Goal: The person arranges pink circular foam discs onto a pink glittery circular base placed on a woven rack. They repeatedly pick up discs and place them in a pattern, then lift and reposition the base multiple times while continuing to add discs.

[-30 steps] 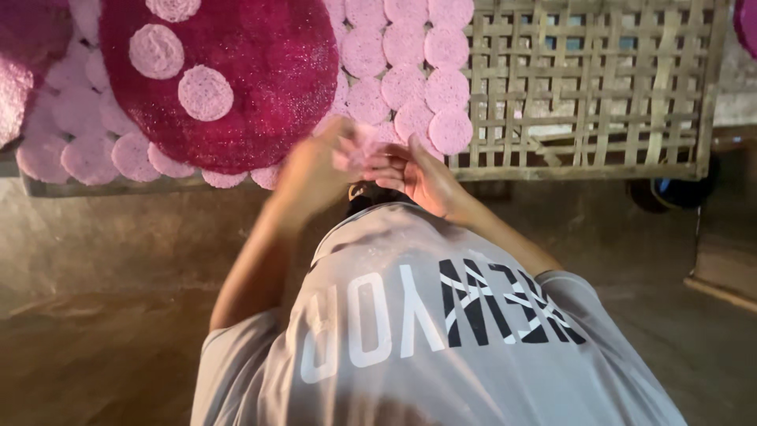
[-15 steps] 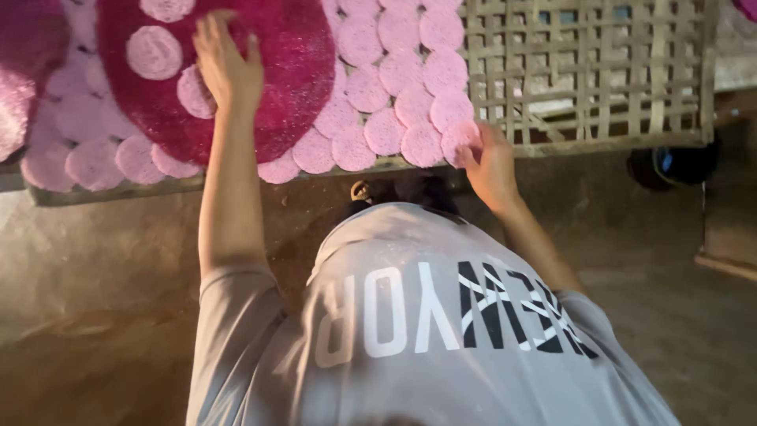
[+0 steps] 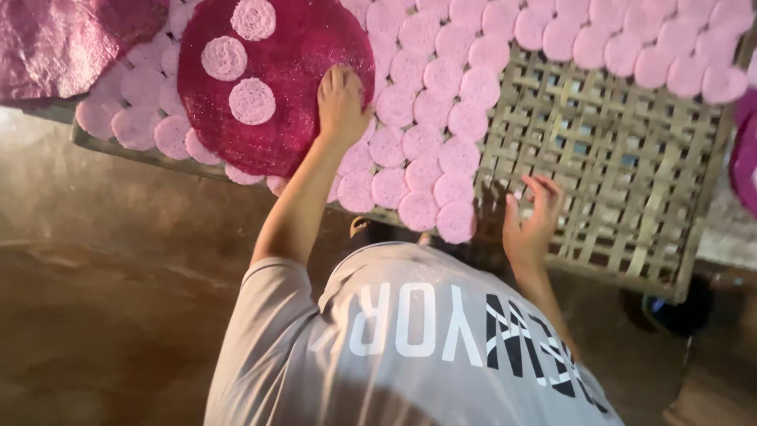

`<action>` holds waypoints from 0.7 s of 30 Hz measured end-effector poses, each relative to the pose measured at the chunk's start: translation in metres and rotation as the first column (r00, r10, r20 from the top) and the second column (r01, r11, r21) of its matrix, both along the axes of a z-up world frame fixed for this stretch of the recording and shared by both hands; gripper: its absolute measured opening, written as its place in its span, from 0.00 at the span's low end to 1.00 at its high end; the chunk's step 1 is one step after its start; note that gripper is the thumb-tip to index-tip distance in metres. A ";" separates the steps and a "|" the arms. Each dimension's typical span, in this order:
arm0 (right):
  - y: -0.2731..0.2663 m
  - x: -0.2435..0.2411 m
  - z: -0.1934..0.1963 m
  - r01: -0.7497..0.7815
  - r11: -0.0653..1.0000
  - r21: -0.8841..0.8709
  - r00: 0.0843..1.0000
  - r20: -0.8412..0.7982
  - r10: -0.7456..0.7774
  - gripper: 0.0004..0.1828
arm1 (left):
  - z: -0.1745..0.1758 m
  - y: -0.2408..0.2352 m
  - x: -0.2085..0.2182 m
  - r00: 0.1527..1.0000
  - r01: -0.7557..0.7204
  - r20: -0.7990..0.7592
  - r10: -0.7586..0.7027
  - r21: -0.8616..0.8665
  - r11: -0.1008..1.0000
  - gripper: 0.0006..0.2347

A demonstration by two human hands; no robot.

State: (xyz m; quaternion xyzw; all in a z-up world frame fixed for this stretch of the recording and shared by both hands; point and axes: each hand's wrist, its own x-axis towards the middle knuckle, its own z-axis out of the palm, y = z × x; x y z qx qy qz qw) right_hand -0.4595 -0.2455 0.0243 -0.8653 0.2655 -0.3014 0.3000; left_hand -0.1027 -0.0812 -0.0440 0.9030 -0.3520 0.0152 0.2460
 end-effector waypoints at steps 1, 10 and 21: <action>-0.010 -0.004 0.000 -0.008 1.000 0.027 1.000 0.013 0.008 0.20 | -0.002 0.005 0.004 0.999 -0.015 -0.042 0.013 -0.053 0.998 0.15; -0.112 0.001 0.007 -0.078 0.994 0.077 0.986 0.152 0.065 0.14 | 0.062 0.007 -0.019 0.998 0.003 -0.039 -0.041 -0.687 0.727 0.04; -0.128 0.148 0.008 -0.556 0.809 0.190 0.828 0.046 0.558 0.12 | 0.048 -0.060 -0.171 0.730 0.326 -0.563 -0.387 -0.211 0.922 0.14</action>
